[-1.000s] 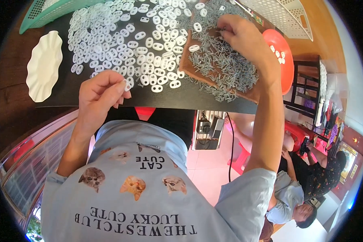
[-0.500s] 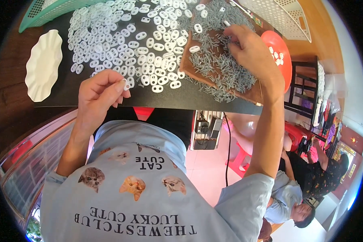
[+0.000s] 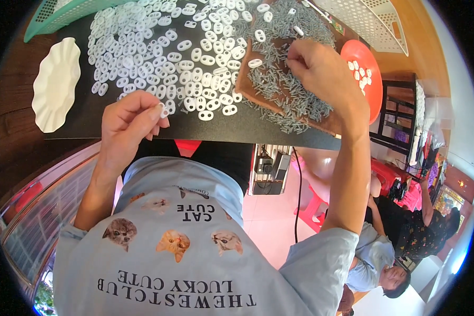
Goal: The recorder is sorting and inspecting small white plastic components on a table.
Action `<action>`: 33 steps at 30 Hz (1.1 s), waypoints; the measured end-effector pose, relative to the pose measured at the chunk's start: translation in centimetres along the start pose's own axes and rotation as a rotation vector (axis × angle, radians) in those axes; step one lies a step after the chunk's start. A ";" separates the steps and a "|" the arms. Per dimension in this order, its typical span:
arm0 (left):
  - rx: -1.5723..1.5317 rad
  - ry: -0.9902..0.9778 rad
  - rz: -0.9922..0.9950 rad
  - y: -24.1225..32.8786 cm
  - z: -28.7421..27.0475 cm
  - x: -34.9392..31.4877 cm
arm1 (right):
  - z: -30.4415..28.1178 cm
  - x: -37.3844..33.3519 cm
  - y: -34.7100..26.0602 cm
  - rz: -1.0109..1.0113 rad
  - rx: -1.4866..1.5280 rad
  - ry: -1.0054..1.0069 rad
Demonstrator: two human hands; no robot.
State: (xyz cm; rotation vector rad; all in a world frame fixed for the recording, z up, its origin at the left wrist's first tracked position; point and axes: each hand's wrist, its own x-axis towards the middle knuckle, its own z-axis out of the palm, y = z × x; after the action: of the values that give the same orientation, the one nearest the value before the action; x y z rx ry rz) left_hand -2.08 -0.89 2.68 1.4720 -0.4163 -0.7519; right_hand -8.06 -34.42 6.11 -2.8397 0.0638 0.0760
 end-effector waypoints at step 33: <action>-0.371 -0.056 -0.028 0.0 -0.5 2.1 | 3.9 2.3 -11.5 -0.121 0.586 -0.032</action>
State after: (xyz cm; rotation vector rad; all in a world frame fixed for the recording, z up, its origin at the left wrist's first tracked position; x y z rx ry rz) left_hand -0.29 -1.94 2.26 1.1130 -0.2798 -0.8445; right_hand -5.39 -22.37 5.68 -2.2504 -0.0813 0.0637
